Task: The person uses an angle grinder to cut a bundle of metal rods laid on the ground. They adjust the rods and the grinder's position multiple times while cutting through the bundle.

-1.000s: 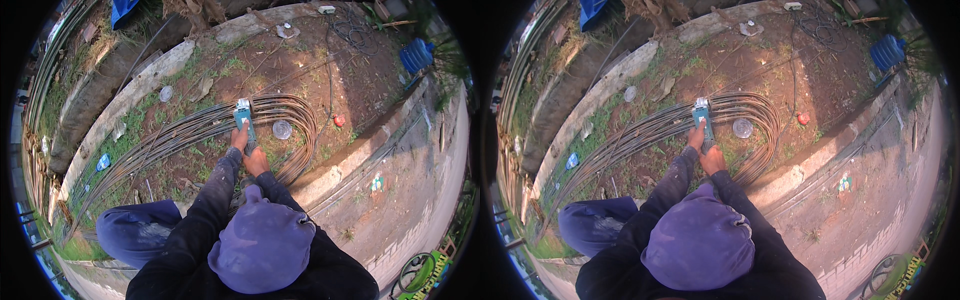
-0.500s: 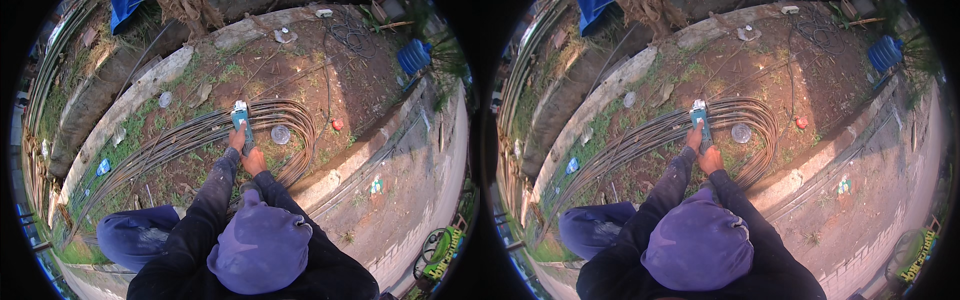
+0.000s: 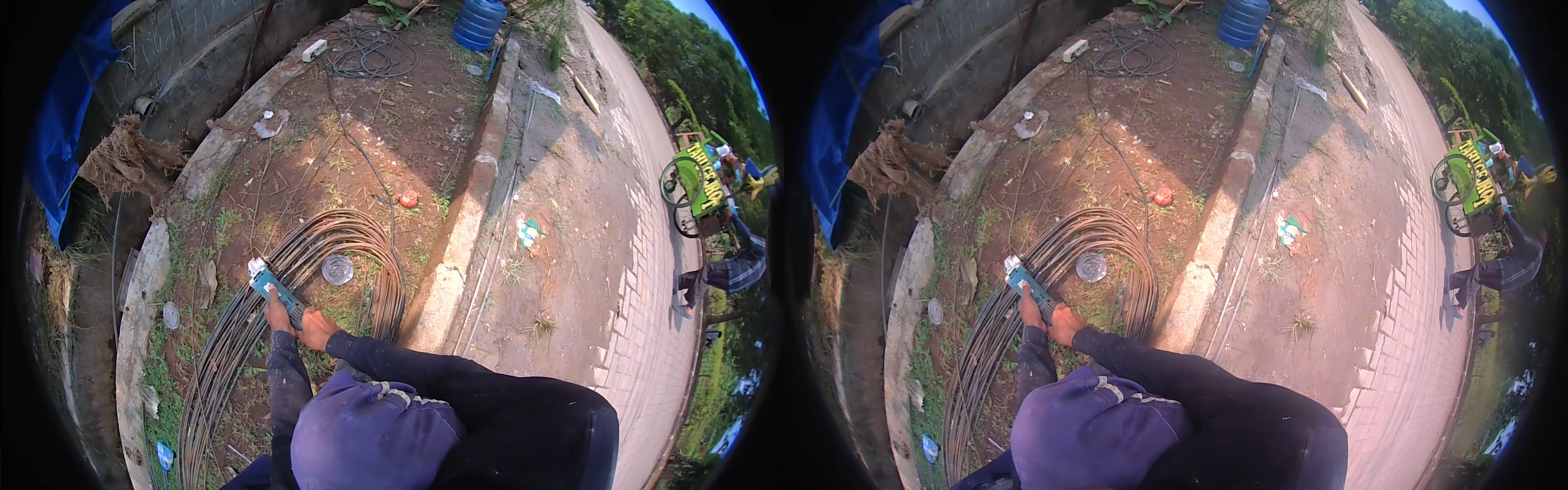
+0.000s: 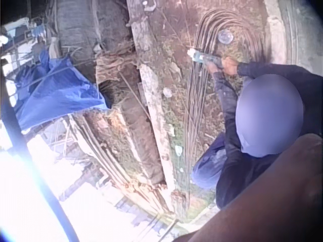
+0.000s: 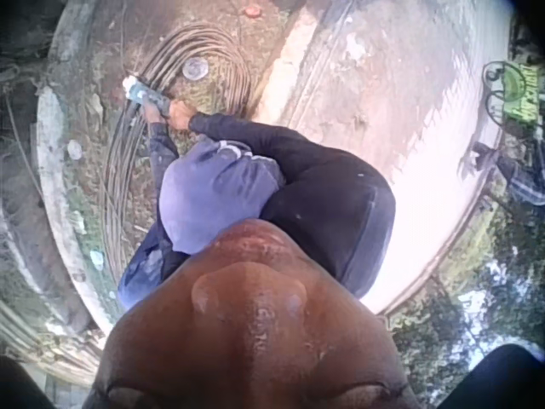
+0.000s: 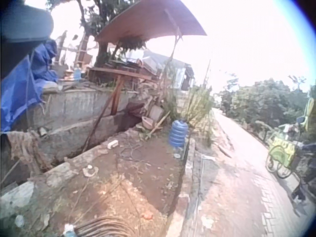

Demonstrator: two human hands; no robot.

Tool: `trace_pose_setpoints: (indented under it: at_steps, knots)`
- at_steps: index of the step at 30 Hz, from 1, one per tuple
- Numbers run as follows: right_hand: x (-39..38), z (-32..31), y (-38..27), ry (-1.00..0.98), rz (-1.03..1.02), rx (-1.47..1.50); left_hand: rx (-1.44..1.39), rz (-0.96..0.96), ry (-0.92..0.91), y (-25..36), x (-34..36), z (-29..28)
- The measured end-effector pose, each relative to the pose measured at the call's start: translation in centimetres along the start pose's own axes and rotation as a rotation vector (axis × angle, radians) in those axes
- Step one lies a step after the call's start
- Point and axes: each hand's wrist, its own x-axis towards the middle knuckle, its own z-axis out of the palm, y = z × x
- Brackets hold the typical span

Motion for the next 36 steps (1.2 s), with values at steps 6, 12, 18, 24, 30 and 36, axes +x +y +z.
trace_pose_setpoints:
  at_steps: [6,12,18,24,30,36]
  knots:
    - [0.4,1.8,0.3,0.072,-0.004,0.028,0.042,-0.017,0.029,0.7,-0.4,-0.3]
    - [0.8,1.8,-2.1,-0.046,0.113,0.024,0.125,0.06,0.06,2.0,-1.0,-1.4]
    - [0.8,0.8,-2.2,-0.072,0.148,-0.014,0.06,0.053,0.044,1.6,-0.8,-0.6]
    - [1.0,0.2,-1.8,-0.065,0.156,-0.035,0.117,0.011,0.142,1.9,-0.9,0.5]
    - [1.3,0.4,-3.0,-0.103,0.166,-0.016,0.126,-0.005,0.096,2.4,0.0,-1.0]
    - [2.1,1.2,-2.5,-0.042,0.124,0.026,0.166,0.038,0.081,2.9,0.5,-1.0]
